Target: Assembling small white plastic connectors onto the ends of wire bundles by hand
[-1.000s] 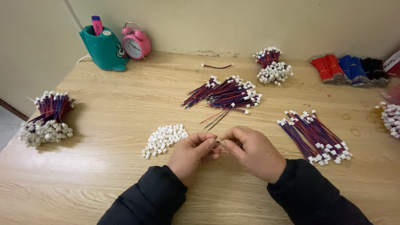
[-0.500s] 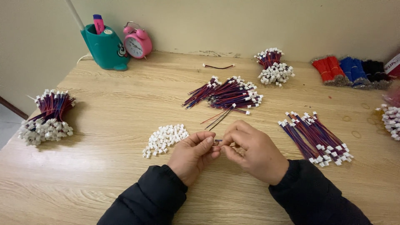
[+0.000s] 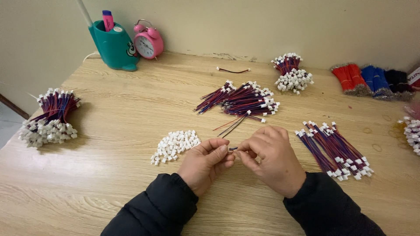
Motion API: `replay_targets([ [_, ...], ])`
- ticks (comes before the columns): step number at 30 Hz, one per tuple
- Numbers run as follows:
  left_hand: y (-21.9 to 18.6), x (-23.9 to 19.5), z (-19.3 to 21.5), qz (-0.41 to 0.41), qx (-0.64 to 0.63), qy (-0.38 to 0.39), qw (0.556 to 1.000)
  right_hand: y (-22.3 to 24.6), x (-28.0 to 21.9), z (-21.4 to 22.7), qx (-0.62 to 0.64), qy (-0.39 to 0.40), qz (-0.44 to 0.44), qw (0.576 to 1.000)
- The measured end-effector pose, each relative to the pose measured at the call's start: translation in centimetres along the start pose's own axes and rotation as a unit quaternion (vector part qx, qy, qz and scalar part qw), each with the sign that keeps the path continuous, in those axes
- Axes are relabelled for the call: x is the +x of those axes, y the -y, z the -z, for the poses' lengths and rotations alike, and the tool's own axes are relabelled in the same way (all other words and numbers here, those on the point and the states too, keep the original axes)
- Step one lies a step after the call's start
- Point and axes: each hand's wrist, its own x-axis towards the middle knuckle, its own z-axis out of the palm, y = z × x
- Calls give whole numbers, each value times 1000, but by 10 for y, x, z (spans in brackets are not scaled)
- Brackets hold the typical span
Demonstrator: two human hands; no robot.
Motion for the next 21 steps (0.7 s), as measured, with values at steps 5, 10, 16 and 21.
replay_targets([
  [5,3,2,3,-4,2,3,1000,-3,-2,-3,-17,-10,11,1000],
  [10,2,1,1,0,-8,0,1000,-2,-2,-3,-18,-22,17,999],
  [16,2,1,1,2,-4,8,1000,-2,-1,-4,-36,-32,21,999],
  [21,0,-1,-1,9,9,-11,1000,0,1,-1,-12,-20,26,999],
])
